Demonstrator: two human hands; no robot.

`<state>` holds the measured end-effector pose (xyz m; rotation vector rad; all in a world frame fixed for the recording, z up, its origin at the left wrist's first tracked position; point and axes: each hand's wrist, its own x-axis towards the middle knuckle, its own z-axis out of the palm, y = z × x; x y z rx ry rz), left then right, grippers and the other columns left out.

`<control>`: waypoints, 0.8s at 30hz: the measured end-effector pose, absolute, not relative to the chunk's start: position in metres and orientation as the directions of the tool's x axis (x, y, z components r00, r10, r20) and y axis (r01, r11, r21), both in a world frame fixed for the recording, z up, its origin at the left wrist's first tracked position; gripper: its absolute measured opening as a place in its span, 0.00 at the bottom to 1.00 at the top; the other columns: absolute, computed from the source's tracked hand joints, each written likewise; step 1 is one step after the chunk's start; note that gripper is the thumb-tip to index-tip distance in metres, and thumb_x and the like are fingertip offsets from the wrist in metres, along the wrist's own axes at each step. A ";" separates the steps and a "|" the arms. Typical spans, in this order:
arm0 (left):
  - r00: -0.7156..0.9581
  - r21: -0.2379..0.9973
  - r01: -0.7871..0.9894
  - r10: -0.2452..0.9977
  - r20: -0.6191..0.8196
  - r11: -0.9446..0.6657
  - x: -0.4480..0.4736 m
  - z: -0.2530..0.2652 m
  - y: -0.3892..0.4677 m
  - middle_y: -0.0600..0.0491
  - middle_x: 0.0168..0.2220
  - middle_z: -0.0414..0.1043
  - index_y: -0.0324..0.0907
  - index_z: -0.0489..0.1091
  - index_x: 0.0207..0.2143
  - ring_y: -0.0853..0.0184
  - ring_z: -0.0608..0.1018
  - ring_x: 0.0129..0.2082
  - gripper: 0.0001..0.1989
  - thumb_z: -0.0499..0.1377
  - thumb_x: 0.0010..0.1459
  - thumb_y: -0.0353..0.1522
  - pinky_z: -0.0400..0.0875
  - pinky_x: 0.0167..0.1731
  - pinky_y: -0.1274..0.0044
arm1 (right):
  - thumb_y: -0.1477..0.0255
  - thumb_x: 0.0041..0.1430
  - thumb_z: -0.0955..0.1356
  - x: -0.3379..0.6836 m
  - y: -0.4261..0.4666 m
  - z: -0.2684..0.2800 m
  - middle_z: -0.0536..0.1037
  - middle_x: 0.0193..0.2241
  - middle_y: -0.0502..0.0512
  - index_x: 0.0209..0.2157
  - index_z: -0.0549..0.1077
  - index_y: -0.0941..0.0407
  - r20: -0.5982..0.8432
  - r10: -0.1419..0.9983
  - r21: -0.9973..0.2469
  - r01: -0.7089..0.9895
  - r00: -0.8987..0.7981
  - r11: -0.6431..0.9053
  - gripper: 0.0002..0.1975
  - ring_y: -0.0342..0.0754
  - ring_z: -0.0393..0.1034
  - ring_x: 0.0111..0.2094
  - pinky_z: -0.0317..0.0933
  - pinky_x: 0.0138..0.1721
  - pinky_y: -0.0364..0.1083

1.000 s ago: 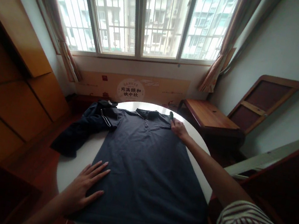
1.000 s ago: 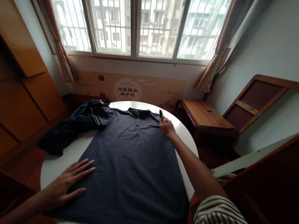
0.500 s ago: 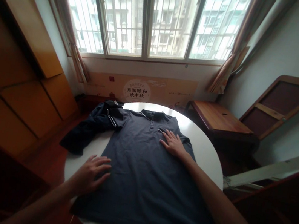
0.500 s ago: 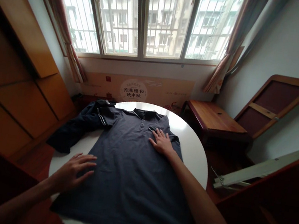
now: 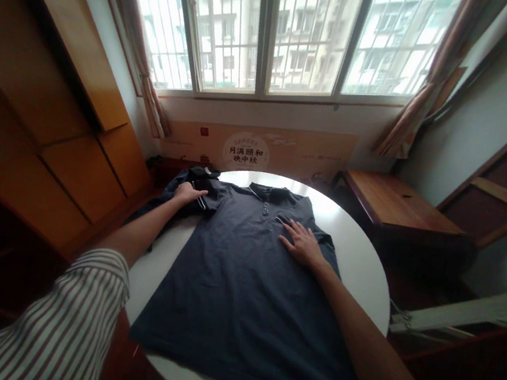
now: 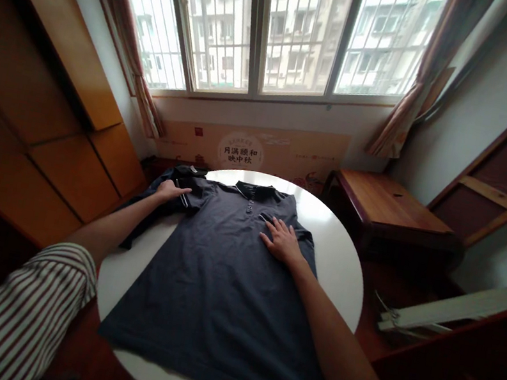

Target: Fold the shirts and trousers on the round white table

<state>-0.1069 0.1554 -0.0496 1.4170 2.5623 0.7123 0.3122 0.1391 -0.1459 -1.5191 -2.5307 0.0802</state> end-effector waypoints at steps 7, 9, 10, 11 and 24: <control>-0.523 0.363 0.826 0.827 0.209 0.431 -0.098 -0.048 0.168 0.35 0.42 0.77 0.34 0.74 0.38 0.50 0.79 0.45 0.10 0.64 0.52 0.29 0.71 0.42 0.69 | 0.54 0.68 0.56 0.310 0.139 -0.146 0.53 0.69 0.61 0.66 0.60 0.55 0.137 0.882 -0.164 0.868 -0.451 0.469 0.31 0.59 0.47 0.69 0.43 0.66 0.62; -0.458 0.337 0.869 0.846 0.273 0.362 -0.090 -0.040 0.176 0.38 0.42 0.77 0.35 0.73 0.40 0.54 0.78 0.46 0.09 0.61 0.54 0.27 0.69 0.45 0.70 | 0.54 0.68 0.56 0.309 0.138 -0.145 0.53 0.69 0.61 0.66 0.60 0.55 0.134 0.883 -0.166 0.868 -0.450 0.467 0.31 0.59 0.47 0.69 0.43 0.66 0.63; -0.411 0.320 0.894 0.859 0.306 0.314 -0.083 -0.037 0.180 0.39 0.42 0.77 0.35 0.73 0.41 0.56 0.77 0.46 0.09 0.59 0.56 0.26 0.68 0.46 0.71 | 0.54 0.68 0.56 0.309 0.138 -0.144 0.53 0.69 0.61 0.66 0.60 0.55 0.131 0.884 -0.167 0.869 -0.449 0.466 0.31 0.59 0.47 0.69 0.43 0.66 0.63; -0.360 0.302 0.916 0.871 0.333 0.263 -0.075 -0.036 0.184 0.41 0.42 0.77 0.36 0.73 0.42 0.58 0.77 0.46 0.10 0.58 0.57 0.25 0.68 0.48 0.71 | 0.54 0.68 0.56 0.309 0.137 -0.143 0.53 0.69 0.61 0.66 0.60 0.56 0.126 0.885 -0.169 0.869 -0.448 0.464 0.31 0.59 0.47 0.69 0.43 0.66 0.63; -0.668 0.311 0.743 0.684 0.293 0.593 -0.041 -0.069 0.184 0.26 0.61 0.53 0.30 0.53 0.61 0.39 0.59 0.63 0.45 0.69 0.47 0.38 0.63 0.54 0.59 | 0.55 0.68 0.57 0.307 0.132 -0.137 0.54 0.69 0.61 0.66 0.60 0.56 0.118 0.890 -0.180 0.872 -0.441 0.456 0.31 0.59 0.47 0.69 0.43 0.66 0.62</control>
